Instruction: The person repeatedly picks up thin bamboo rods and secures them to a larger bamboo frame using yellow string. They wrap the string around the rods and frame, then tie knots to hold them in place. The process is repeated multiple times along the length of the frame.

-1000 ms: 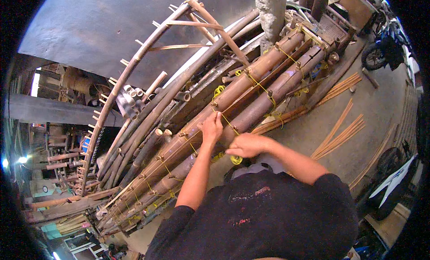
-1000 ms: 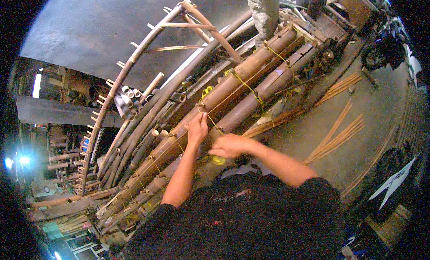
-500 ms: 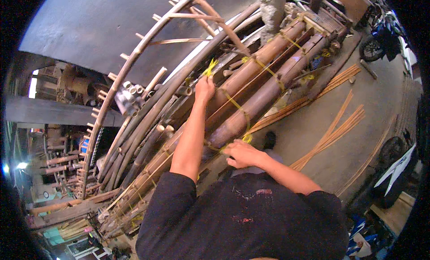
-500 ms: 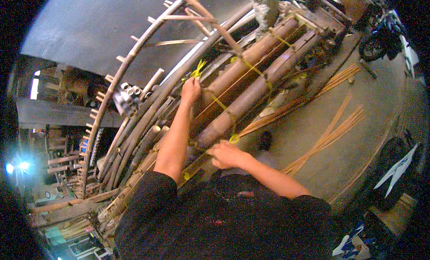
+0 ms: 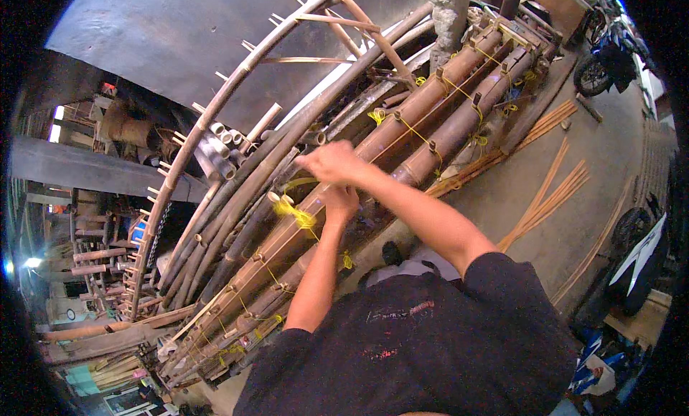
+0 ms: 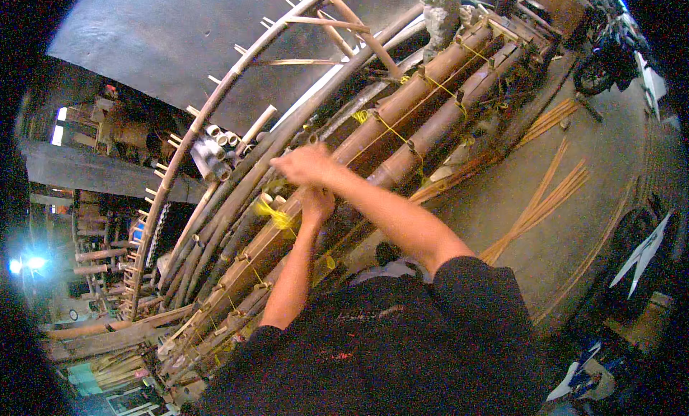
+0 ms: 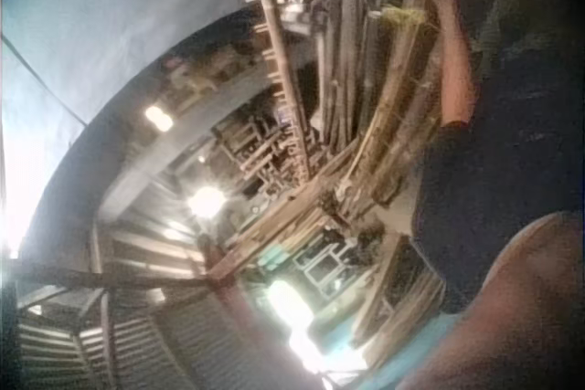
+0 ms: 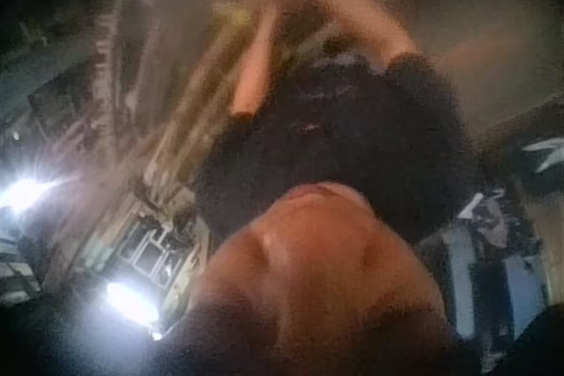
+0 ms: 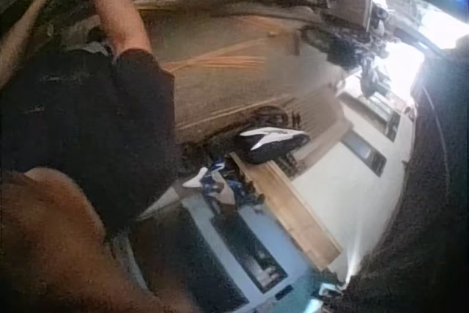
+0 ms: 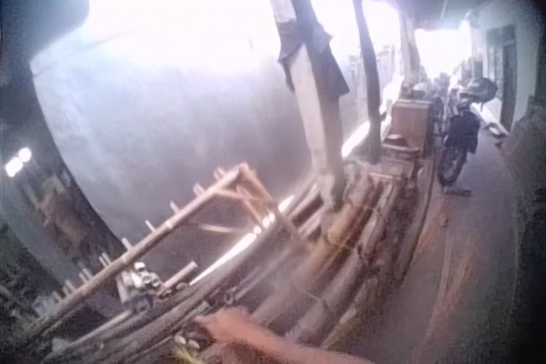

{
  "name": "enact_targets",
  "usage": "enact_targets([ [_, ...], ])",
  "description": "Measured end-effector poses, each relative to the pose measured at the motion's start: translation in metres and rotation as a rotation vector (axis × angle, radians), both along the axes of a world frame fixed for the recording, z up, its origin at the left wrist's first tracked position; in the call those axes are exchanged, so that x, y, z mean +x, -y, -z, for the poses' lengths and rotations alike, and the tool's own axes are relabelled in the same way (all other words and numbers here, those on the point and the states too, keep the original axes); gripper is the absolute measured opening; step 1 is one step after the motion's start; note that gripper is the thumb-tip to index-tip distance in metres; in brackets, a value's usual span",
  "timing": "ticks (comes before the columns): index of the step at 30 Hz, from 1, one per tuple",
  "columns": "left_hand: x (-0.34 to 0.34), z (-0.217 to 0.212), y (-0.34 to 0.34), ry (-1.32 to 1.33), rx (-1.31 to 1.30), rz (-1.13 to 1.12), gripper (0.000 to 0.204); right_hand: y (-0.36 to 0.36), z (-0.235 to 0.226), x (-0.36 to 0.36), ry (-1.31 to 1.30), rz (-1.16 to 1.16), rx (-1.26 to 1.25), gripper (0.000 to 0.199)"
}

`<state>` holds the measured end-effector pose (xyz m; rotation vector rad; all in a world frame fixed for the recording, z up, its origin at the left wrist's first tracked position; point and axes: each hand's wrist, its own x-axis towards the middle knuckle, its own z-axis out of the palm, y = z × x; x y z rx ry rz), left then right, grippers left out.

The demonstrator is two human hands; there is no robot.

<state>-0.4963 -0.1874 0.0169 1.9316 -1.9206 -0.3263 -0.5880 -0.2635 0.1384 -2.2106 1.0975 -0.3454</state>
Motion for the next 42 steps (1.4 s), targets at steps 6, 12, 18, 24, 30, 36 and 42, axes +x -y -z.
enact_targets([
  [6, -0.002, -0.014, 0.01, -0.139, 0.214, -0.091, 0.034, 0.022, 0.031, -0.028, 0.609, 0.008, 0.602, 0.047],
  [12, -0.026, -0.031, -0.002, -0.14, -0.009, -0.152, 0.03, -0.128, 0.104, -0.122, 0.221, -0.308, 0.004, 0.039],
  [18, -0.002, -0.083, 0.081, -0.709, -0.113, -0.163, 0.032, -0.148, 0.122, -0.09, 0.188, -0.159, 0.076, 0.039],
  [24, 0.043, 0.016, 0.124, -0.041, 0.049, 0.025, 0.037, -0.182, 0.101, -0.046, -0.236, -0.262, 0.059, 0.027],
  [30, 0.109, -0.051, 0.03, -0.106, -0.024, 0.042, 0.034, -0.23, 0.138, 0.016, 0.832, 0.094, 1.074, 0.04],
  [36, 0.126, -0.054, -0.098, 0.076, 0.39, 0.015, 0.047, -0.202, 0.095, 0.097, 1.689, 1.016, 0.713, 0.023],
  [42, 0.143, 0.006, -0.094, -0.332, -0.337, 0.138, 0.032, -0.121, 0.028, 0.149, -0.198, -0.043, -0.396, 0.038],
])
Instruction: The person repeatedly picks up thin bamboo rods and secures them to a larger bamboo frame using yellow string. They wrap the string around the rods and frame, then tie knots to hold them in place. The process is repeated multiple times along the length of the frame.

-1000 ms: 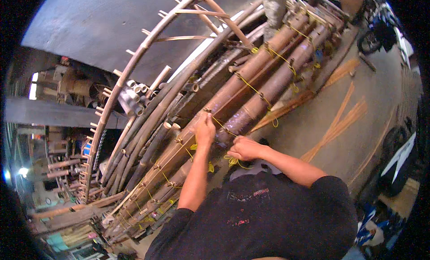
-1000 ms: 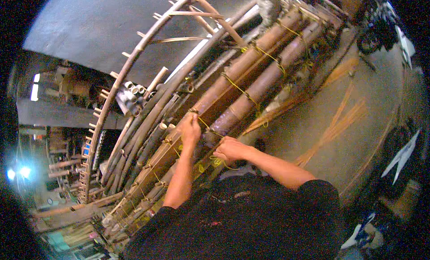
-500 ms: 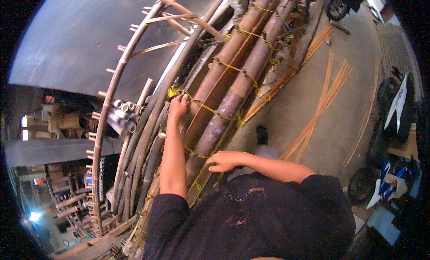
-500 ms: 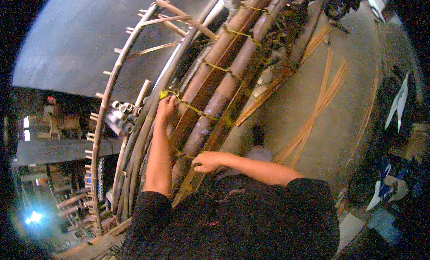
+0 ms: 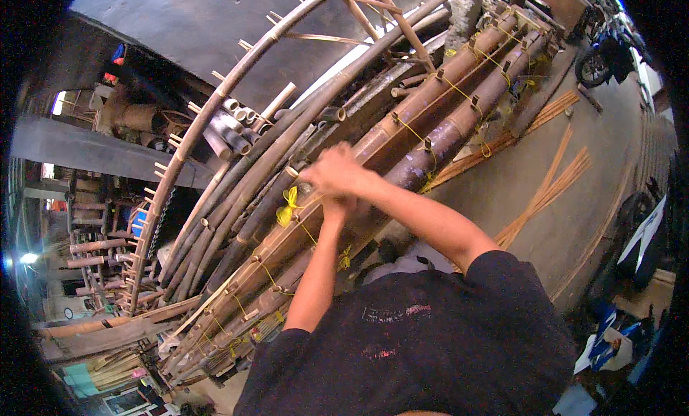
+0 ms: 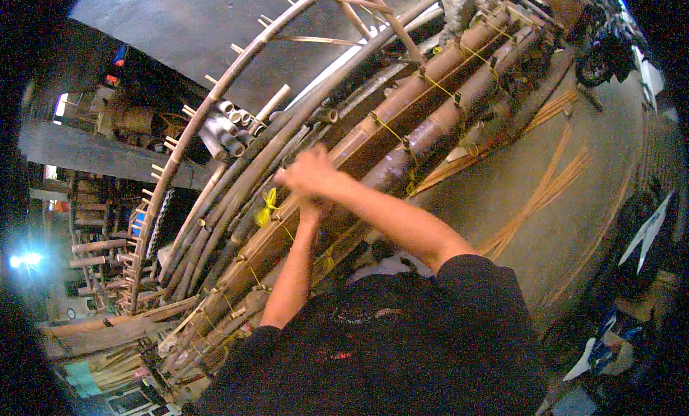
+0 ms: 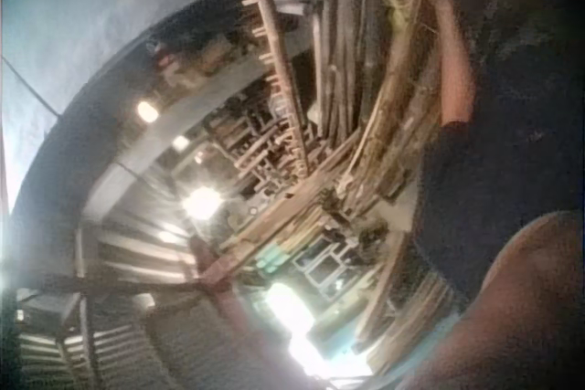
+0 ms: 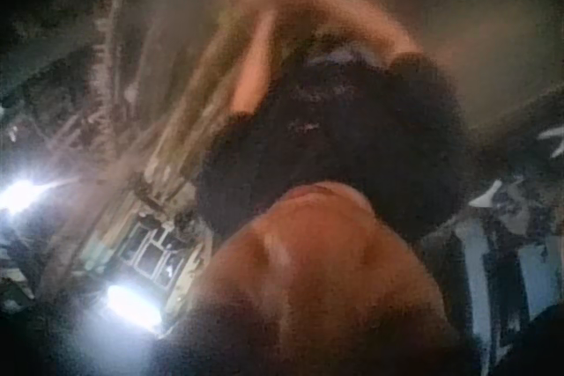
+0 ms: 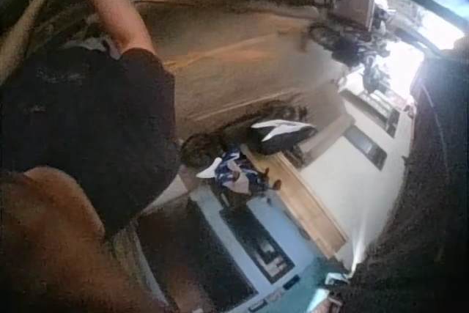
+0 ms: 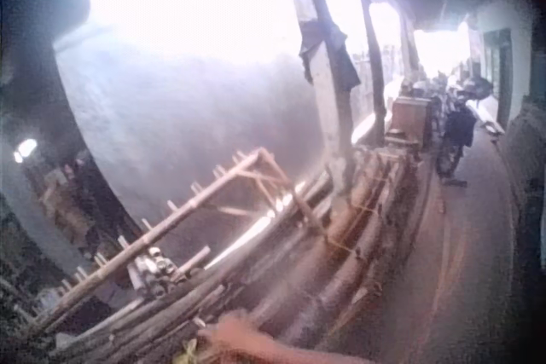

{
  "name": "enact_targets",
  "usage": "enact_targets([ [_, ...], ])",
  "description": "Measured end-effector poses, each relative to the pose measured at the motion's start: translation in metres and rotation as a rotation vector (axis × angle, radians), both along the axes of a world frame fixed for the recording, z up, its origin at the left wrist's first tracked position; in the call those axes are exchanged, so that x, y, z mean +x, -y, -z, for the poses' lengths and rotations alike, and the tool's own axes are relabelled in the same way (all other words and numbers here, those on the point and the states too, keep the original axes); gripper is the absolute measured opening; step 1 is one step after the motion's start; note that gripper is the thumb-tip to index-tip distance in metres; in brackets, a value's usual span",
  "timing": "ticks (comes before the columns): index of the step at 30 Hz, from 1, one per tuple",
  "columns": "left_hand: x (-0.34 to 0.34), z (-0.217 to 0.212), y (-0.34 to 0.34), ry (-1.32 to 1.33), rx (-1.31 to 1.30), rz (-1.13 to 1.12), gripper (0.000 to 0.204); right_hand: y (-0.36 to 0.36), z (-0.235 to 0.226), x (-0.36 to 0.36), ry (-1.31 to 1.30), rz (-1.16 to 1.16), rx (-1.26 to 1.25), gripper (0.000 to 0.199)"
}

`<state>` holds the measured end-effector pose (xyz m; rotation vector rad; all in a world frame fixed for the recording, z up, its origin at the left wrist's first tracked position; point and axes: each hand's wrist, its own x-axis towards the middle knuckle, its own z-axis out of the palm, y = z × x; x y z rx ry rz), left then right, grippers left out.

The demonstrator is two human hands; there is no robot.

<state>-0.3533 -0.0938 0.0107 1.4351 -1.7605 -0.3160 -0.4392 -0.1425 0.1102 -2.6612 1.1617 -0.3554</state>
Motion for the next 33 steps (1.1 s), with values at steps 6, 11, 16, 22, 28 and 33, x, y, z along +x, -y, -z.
enact_targets([
  [6, 0.01, -0.017, 0.0, 0.102, 0.453, -0.044, 0.029, 0.035, -0.004, -0.03, 0.89, -0.011, 1.025, 0.047],
  [11, -0.016, -0.049, -0.004, 0.076, 0.314, -0.111, 0.026, -0.087, 0.054, -0.114, 0.238, -0.337, 0.548, 0.043],
  [16, -0.014, -0.108, 0.05, -0.251, 0.38, -0.112, 0.028, -0.116, 0.104, -0.084, 0.586, -0.195, 0.364, 0.044],
  [22, 0.055, 0.029, 0.114, 0.508, 0.401, -0.228, 0.029, -0.119, 0.103, -0.096, 0.304, -0.258, 0.174, 0.045],
  [28, 0.093, -0.019, 0.079, 0.169, 0.45, -0.118, 0.037, -0.153, 0.06, -0.06, 0.294, -0.068, 0.604, 0.032],
  [33, 0.169, -0.075, -0.046, 0.341, 0.581, -0.153, 0.036, -0.206, 0.092, 0.009, 0.945, 0.035, 1.793, 0.05],
])
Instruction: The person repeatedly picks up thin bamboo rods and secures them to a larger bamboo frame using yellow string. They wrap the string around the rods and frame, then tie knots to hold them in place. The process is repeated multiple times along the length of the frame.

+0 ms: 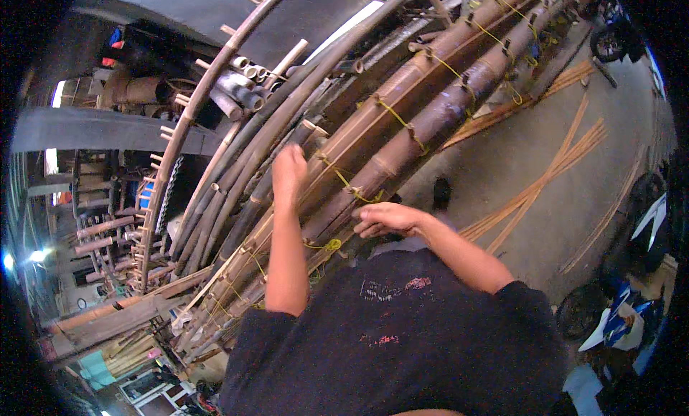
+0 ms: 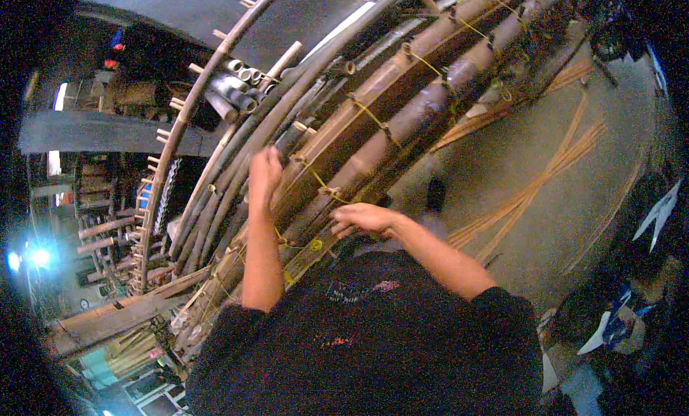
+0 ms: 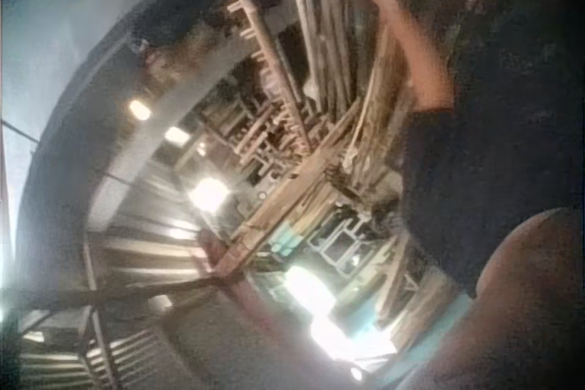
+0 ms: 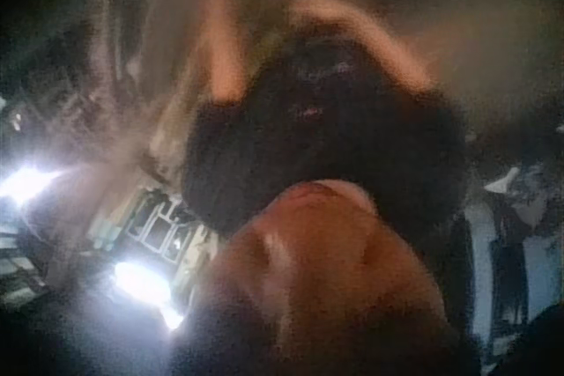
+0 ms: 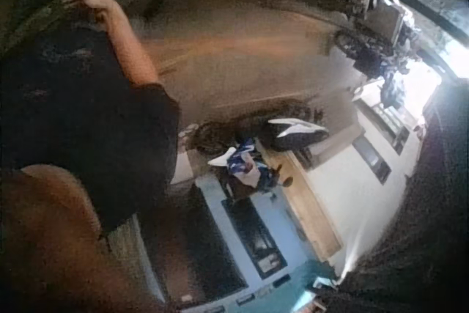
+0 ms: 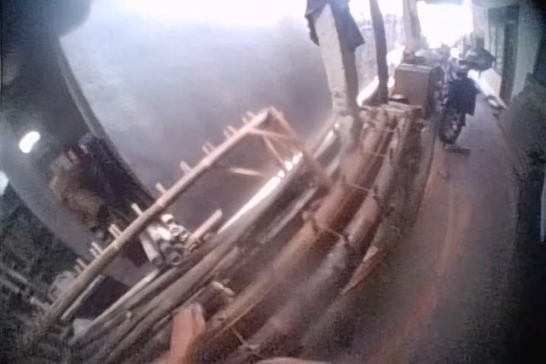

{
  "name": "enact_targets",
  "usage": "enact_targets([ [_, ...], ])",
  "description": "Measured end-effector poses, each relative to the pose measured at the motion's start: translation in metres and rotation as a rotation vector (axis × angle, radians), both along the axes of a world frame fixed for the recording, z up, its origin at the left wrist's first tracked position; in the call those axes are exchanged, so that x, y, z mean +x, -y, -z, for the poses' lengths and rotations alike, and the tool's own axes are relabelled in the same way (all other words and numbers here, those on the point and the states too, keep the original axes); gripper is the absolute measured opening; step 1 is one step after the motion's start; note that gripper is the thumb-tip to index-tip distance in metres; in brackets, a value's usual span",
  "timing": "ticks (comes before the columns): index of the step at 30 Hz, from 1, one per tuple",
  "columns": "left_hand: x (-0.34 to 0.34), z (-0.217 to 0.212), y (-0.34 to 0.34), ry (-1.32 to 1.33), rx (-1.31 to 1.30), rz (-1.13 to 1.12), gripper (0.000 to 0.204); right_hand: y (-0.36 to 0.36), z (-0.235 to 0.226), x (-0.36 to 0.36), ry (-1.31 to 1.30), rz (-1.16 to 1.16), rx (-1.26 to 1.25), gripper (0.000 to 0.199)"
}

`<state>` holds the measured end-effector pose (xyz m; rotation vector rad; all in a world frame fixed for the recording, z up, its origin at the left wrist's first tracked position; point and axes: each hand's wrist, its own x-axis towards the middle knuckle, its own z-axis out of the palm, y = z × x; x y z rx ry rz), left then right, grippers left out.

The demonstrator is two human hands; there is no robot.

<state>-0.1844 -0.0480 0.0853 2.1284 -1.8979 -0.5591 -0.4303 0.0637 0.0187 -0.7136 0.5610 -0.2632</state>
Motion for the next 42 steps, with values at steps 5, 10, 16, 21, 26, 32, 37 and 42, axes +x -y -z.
enact_targets([
  [5, -0.009, 0.035, -0.068, -0.092, -0.065, 0.194, 0.034, 0.007, -0.017, 0.069, 0.308, 1.438, 0.318, 0.019],
  [10, -0.006, 0.11, -0.066, -0.26, -0.545, 0.129, 0.034, 0.063, -0.111, 0.15, -0.189, 0.113, -0.945, 0.039],
  [16, -0.016, 0.066, -0.055, -0.158, -0.383, 0.127, 0.029, 0.162, -0.04, 0.112, -0.505, -0.036, -1.158, 0.044],
  [21, -0.004, 0.062, -0.068, -0.213, -0.204, -0.025, 0.036, 0.055, -0.123, 0.055, -0.055, -0.053, -1.062, 0.042],
  [26, -0.034, 0.014, -0.058, -0.355, -0.306, -0.008, 0.026, -0.012, 0.01, 0.039, -0.255, 0.053, -1.353, 0.045],
  [32, -0.006, 0.019, 0.043, -0.292, -0.376, -0.172, 0.032, -0.015, 0.011, 0.043, -0.556, -0.05, -1.473, 0.034],
  [37, 0.028, 0.073, 0.041, -0.08, -0.24, -0.099, 0.036, -0.064, -0.009, 0.081, -0.72, 0.011, -1.647, 0.023],
  [42, 0.087, 0.014, -0.056, -0.103, -0.338, -0.064, 0.033, -0.112, 0.037, 0.146, -0.041, -0.152, -0.244, 0.046],
])
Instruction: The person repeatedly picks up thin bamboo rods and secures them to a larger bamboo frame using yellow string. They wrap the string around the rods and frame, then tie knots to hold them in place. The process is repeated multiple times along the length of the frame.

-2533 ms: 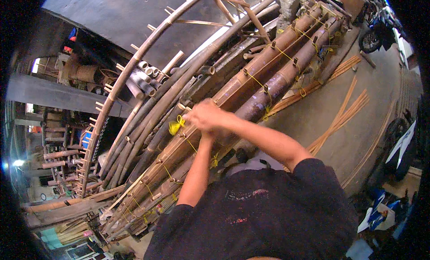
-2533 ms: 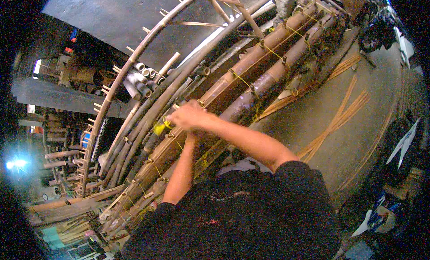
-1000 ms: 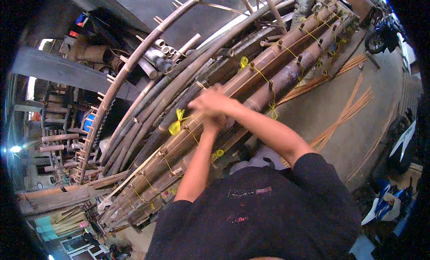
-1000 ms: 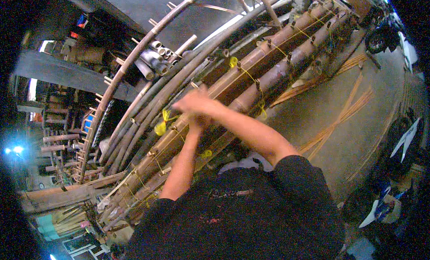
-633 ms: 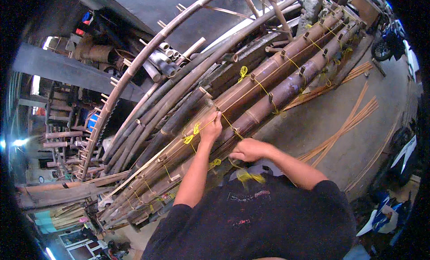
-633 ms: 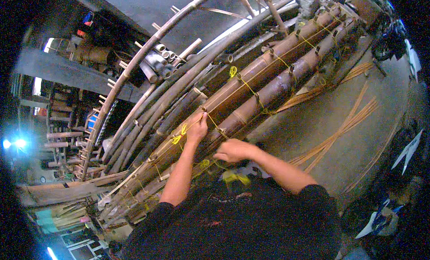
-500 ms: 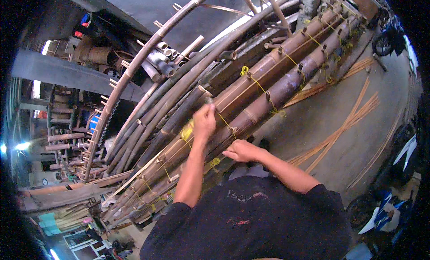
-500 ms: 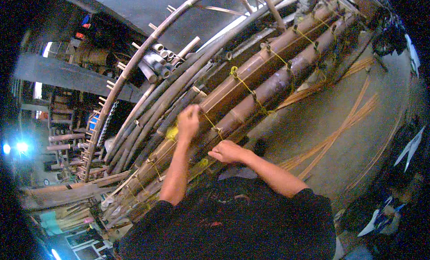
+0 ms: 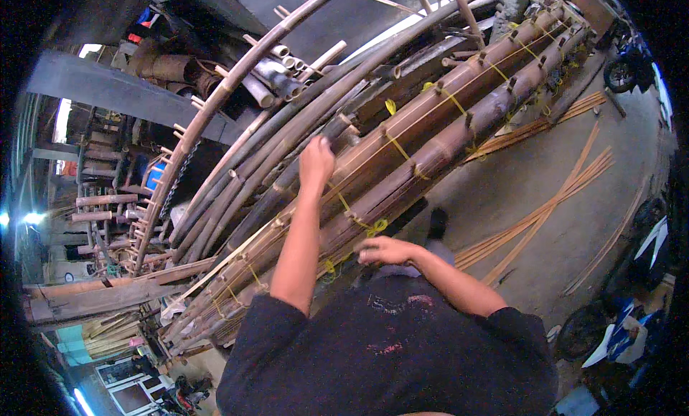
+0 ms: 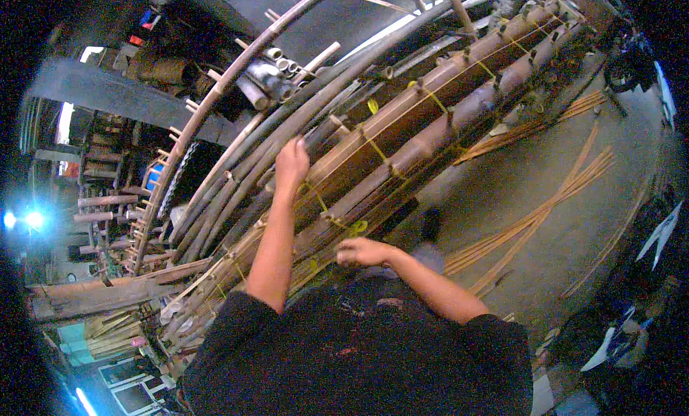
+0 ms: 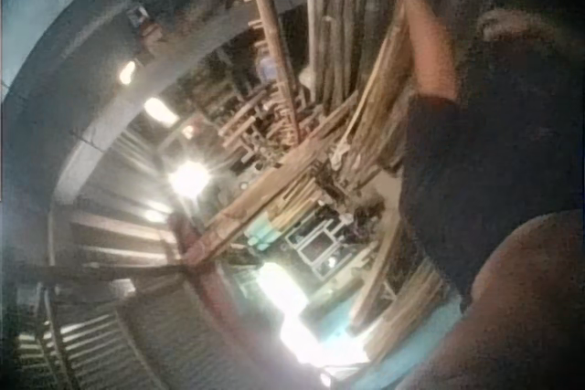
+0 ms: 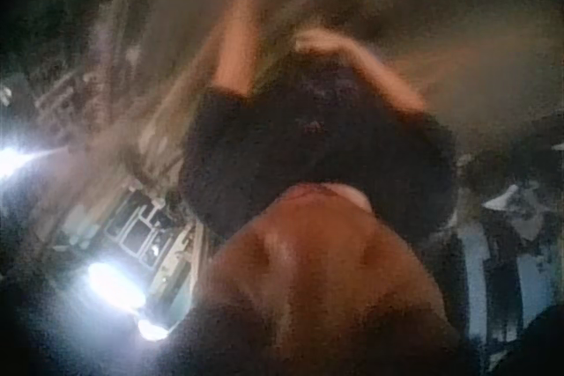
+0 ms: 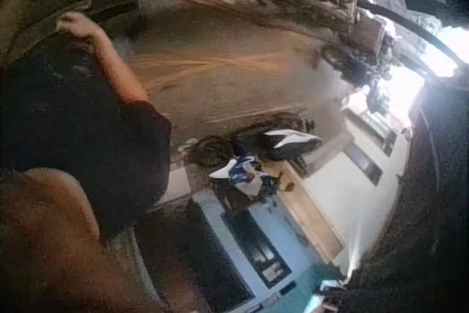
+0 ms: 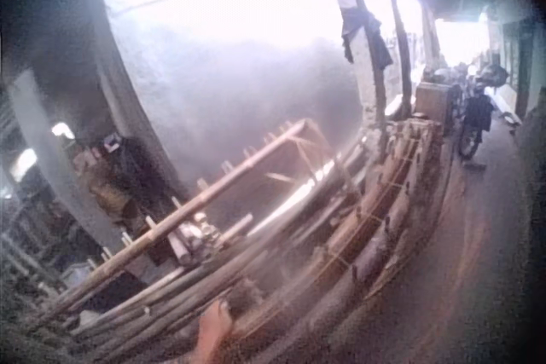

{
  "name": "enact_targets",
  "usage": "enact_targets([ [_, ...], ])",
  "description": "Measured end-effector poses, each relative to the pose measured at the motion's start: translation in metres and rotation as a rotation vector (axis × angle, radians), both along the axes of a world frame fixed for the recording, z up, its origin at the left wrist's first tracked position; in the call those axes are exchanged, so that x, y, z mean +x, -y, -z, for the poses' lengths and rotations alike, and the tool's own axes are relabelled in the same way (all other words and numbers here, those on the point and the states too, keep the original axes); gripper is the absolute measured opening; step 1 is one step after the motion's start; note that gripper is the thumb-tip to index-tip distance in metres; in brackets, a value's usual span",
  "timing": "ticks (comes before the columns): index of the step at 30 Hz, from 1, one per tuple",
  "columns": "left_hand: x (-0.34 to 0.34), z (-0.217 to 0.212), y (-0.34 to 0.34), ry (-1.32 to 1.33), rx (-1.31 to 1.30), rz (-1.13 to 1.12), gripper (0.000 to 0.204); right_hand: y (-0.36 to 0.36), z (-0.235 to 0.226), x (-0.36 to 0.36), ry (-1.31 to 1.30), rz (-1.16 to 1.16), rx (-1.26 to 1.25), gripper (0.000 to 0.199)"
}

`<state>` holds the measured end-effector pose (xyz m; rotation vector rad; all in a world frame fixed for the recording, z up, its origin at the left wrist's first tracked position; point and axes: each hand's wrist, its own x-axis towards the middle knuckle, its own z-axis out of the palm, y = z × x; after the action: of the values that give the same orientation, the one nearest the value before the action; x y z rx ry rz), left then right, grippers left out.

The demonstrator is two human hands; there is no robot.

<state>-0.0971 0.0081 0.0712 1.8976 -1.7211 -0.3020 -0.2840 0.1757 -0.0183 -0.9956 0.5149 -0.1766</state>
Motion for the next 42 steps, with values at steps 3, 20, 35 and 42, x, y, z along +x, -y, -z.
enact_targets([
  [3, 0.06, 0.017, -0.076, 0.117, 0.437, 0.13, 0.029, -0.008, -0.014, 0.036, 0.411, 1.009, 0.823, 0.019],
  [20, 0.032, 0.022, -0.111, 0.024, 0.262, 0.103, 0.032, 0.175, -0.105, 0.108, -0.314, 0.136, -0.772, 0.044],
  [35, 0.057, 0.028, -0.003, -0.184, -0.173, -0.038, 0.023, 0.004, -0.047, 0.039, -0.195, 0.185, -1.321, 0.04],
  [42, 0.117, 0.047, -0.041, 0.022, 0.005, -0.041, 0.038, -0.048, -0.066, 0.089, -0.508, 0.061, -1.419, 0.043],
])
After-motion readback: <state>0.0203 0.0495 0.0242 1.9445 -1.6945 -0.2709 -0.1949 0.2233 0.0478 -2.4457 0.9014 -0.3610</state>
